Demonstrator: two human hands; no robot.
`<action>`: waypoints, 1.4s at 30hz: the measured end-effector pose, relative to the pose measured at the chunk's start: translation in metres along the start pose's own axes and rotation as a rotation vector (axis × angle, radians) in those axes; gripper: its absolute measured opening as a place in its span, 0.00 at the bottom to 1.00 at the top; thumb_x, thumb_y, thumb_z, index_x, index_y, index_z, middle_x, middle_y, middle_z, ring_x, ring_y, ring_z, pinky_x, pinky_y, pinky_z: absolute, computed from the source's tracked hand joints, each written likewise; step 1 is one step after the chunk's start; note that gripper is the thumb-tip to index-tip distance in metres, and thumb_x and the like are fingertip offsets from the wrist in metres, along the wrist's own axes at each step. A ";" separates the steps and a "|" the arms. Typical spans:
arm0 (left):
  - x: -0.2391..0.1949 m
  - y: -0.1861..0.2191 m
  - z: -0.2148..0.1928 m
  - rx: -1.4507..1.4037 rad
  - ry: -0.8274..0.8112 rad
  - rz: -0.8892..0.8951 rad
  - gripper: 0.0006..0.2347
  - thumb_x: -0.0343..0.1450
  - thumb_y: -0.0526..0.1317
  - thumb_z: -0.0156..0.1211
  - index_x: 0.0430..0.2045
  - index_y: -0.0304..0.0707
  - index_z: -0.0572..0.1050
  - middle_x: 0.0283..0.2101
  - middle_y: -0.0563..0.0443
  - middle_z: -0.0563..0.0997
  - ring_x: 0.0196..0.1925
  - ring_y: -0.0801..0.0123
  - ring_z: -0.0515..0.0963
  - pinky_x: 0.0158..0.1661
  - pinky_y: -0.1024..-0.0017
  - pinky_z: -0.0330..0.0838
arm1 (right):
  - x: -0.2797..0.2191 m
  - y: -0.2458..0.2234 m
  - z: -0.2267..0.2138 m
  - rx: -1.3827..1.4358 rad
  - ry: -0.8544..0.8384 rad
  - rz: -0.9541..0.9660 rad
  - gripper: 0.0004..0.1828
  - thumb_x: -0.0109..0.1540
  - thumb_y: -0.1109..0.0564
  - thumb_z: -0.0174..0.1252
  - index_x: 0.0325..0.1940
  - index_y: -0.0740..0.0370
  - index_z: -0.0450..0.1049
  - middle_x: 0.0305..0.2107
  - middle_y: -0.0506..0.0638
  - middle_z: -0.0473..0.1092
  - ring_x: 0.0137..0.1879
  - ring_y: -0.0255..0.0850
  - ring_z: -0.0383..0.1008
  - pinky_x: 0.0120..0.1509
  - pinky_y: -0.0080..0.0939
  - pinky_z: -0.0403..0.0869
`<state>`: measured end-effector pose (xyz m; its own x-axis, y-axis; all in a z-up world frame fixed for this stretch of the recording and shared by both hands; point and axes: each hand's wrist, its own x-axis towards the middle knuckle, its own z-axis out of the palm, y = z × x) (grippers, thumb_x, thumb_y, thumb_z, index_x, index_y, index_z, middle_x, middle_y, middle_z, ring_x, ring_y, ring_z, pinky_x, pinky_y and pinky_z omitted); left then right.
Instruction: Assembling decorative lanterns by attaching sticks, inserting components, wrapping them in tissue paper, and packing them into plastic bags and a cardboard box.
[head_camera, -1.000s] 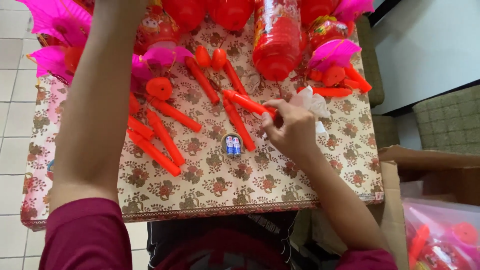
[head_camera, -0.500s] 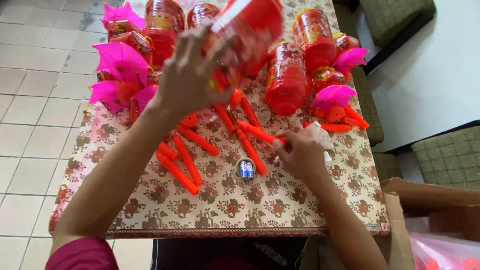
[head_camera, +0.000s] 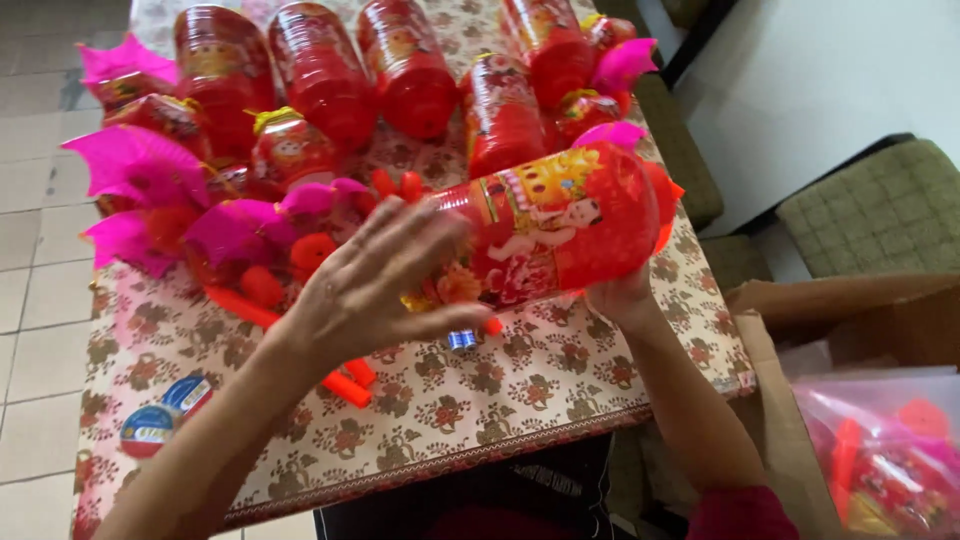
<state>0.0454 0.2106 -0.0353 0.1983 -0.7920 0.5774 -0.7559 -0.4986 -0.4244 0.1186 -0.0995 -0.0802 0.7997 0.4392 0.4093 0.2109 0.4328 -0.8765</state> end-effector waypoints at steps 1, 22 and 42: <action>0.000 0.004 0.014 -0.153 0.142 -0.173 0.37 0.73 0.44 0.85 0.71 0.52 0.58 0.78 0.44 0.43 0.81 0.56 0.47 0.79 0.46 0.59 | 0.001 0.000 -0.003 -0.011 -0.004 -0.008 0.69 0.52 0.29 0.66 0.80 0.51 0.27 0.68 0.69 0.58 0.58 0.61 0.74 0.54 0.63 0.81; -0.049 -0.013 0.005 -1.306 0.549 -1.111 0.37 0.68 0.31 0.66 0.71 0.44 0.51 0.62 0.32 0.69 0.62 0.47 0.74 0.58 0.46 0.80 | -0.008 0.025 0.030 -0.567 -0.224 -0.113 0.18 0.71 0.59 0.51 0.63 0.65 0.58 0.50 0.55 0.70 0.58 0.51 0.75 0.65 0.53 0.77; -0.063 -0.029 -0.036 -0.642 0.153 -1.163 0.29 0.69 0.53 0.65 0.53 0.33 0.58 0.44 0.40 0.82 0.41 0.61 0.84 0.37 0.69 0.80 | 0.009 -0.001 0.036 -1.282 0.126 0.630 0.15 0.63 0.60 0.64 0.51 0.61 0.68 0.34 0.51 0.76 0.34 0.37 0.78 0.36 0.27 0.80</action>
<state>0.0323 0.2880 -0.0341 0.8833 0.0454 0.4666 -0.3622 -0.5658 0.7407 0.1059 -0.0678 -0.0666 0.9782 0.1862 -0.0915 0.1068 -0.8299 -0.5475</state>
